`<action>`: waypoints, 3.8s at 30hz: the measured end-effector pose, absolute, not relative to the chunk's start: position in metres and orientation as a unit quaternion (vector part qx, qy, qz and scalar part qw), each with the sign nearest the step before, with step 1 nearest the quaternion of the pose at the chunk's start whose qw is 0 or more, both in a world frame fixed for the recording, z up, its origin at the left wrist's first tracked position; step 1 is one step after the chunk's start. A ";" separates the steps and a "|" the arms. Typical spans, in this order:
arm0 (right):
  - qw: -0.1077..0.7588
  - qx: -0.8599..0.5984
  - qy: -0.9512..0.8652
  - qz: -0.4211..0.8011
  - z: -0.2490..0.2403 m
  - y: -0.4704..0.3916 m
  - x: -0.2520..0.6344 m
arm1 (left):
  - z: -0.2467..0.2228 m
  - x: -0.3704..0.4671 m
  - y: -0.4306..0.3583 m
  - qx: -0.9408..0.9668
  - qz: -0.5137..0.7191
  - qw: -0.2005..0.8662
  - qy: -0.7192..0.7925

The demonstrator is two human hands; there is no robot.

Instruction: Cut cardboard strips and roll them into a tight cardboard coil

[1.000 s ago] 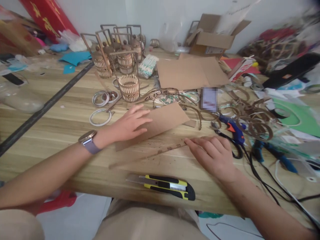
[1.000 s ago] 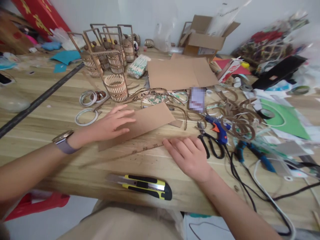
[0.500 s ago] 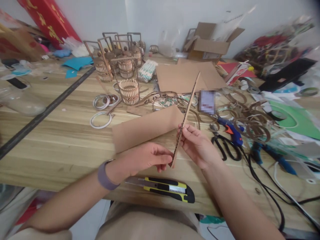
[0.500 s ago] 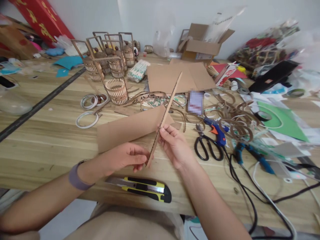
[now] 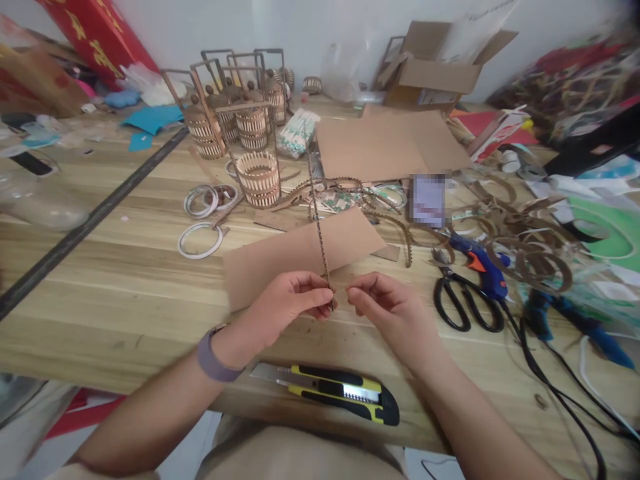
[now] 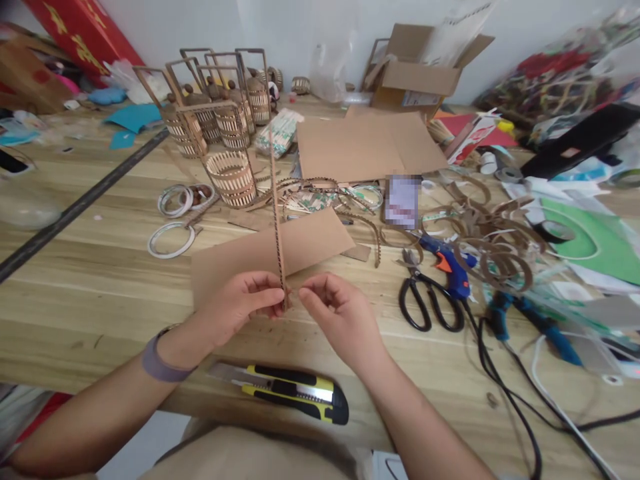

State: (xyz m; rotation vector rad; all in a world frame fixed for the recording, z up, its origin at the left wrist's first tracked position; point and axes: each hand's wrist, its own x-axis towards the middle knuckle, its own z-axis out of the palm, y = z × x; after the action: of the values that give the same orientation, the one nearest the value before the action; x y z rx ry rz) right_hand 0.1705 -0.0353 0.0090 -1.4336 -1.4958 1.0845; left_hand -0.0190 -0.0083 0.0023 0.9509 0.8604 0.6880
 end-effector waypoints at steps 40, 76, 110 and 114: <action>0.276 -0.560 -0.711 0.323 0.002 -0.047 0.158 | -0.004 -0.016 -0.019 0.492 0.298 0.670 0.469; 0.275 -0.564 -0.731 0.267 -0.007 -0.050 0.155 | -0.004 -0.013 -0.031 0.795 0.199 0.347 0.456; 0.398 -0.425 -0.811 0.058 0.003 -0.047 0.166 | 0.010 -0.019 -0.028 0.776 0.237 0.413 0.413; 0.408 -0.432 -0.799 0.090 0.001 -0.047 0.165 | 0.008 -0.020 -0.026 0.794 0.264 0.392 0.382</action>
State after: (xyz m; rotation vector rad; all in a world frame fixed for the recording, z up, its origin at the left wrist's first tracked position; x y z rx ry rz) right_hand 0.1647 -0.0465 0.0013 -1.0878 -2.0142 0.2272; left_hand -0.0196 -0.0261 0.0079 2.0171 0.9697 0.6697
